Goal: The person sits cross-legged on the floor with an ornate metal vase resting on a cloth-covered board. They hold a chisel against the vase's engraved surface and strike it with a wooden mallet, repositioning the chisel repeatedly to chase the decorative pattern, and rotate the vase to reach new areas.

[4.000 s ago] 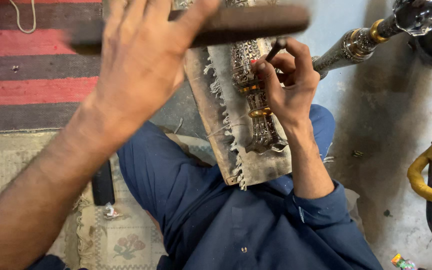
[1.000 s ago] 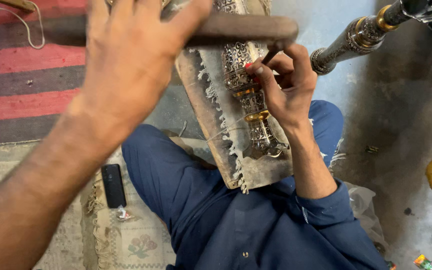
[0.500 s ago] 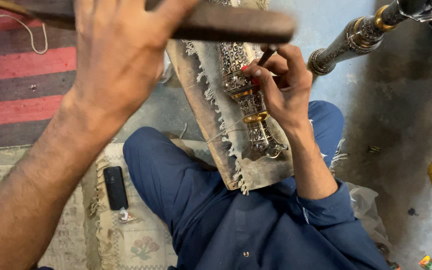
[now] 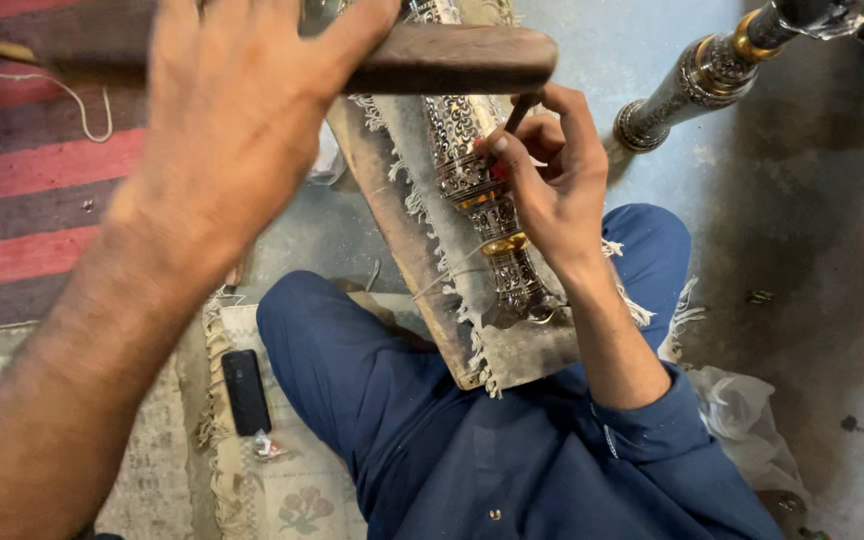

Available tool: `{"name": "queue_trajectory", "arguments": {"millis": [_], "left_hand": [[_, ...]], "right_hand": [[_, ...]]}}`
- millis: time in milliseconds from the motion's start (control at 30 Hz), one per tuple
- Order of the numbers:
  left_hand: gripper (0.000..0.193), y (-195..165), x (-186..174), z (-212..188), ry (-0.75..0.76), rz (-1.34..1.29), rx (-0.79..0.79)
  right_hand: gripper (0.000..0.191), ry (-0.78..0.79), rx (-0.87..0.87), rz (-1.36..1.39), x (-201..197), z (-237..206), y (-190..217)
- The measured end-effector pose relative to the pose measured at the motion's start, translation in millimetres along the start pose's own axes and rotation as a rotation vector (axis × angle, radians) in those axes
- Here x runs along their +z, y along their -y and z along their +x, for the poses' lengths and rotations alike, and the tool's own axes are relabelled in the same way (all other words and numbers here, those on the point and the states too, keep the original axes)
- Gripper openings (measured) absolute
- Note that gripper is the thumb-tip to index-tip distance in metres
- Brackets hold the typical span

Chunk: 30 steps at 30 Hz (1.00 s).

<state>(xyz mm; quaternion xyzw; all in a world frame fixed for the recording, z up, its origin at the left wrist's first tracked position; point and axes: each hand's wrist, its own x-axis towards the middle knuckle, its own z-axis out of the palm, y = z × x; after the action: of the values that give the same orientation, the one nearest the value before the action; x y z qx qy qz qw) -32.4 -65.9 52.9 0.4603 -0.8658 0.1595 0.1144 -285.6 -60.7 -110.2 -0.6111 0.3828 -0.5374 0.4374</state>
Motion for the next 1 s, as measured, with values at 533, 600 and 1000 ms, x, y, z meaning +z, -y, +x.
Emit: {"name": "queue_trajectory", "arguments": {"millis": [533, 600, 1000], "left_hand": [[0.063, -9.9, -8.8, -9.2, 0.117, -0.388, -0.184], [0.060, -8.6, -6.2, -6.6, 0.103, -0.353, -0.145], [0.032, -11.5, -6.2, 13.4, -0.054, -0.119, 0.107]], "right_hand": [[0.032, 0.000, -0.017, 0.166, -13.0, -6.8, -23.0], [0.033, -0.017, -0.029, 0.127, -10.4, -7.4, -23.2], [0.037, -0.035, -0.072, 0.101, -7.8, -6.3, -20.7]]}}
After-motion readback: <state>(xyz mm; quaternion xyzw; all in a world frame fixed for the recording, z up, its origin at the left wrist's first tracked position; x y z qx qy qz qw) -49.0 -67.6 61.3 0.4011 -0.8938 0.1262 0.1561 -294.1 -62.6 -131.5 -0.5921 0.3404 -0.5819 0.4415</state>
